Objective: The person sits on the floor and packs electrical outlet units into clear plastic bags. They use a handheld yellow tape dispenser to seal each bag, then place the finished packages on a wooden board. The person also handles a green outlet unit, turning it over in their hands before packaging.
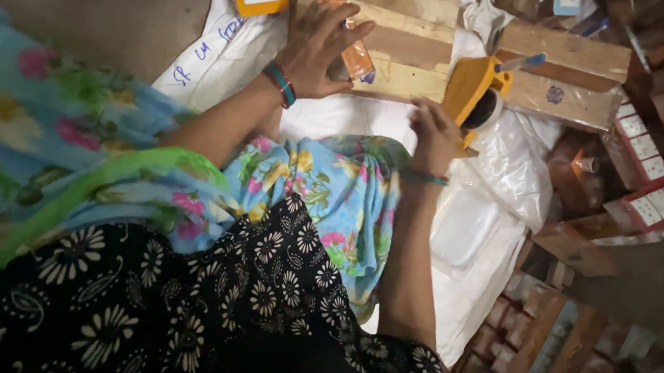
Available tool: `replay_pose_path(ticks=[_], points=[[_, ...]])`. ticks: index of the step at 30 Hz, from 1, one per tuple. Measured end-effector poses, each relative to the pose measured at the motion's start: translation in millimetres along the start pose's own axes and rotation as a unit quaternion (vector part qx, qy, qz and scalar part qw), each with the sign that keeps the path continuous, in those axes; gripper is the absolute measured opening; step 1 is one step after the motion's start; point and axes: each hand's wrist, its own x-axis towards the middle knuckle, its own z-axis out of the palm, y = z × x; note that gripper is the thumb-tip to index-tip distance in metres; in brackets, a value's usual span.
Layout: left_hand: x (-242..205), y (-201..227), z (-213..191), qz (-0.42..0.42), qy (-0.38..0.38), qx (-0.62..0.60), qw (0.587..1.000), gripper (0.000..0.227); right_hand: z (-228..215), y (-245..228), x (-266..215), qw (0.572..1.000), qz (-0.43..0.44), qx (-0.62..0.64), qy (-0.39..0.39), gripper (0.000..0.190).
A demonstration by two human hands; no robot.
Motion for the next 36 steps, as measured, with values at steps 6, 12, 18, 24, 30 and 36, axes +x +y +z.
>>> replay_pose_path(ticks=[6, 12, 18, 24, 30, 36], points=[[-4.9, -2.7, -0.3, 0.039, 0.014, 0.012, 0.999, 0.098, 92.0, -16.9, 13.0, 0.986, -0.072, -0.103, -0.107, 0.018], [-6.1, -8.6, 11.6, 0.08, -0.002, 0.009, 0.997, 0.057, 95.6, 3.7, 30.1, 0.981, -0.024, -0.132, -0.142, 0.023], [-4.3, -10.6, 9.6, 0.048, -0.016, -0.017, 0.999, 0.048, 79.3, 39.6, 30.0, 0.988, -0.02, -0.028, -0.149, 0.026], [6.2, -5.0, -3.5, 0.06, -0.016, 0.005, 0.998, 0.05, 70.7, 92.3, 55.6, 0.989, 0.001, -0.039, -0.145, 0.024], [28.9, -13.7, -22.5, 0.097, -0.101, 0.028, 0.99, 0.059, 76.3, 142.3, 79.1, 0.938, -0.202, -0.256, -0.117, 0.021], [47.5, -18.1, -21.3, -0.041, -0.184, 0.192, 0.963, 0.061, 47.8, 132.9, 65.5, 0.987, -0.054, -0.135, -0.062, 0.014]])
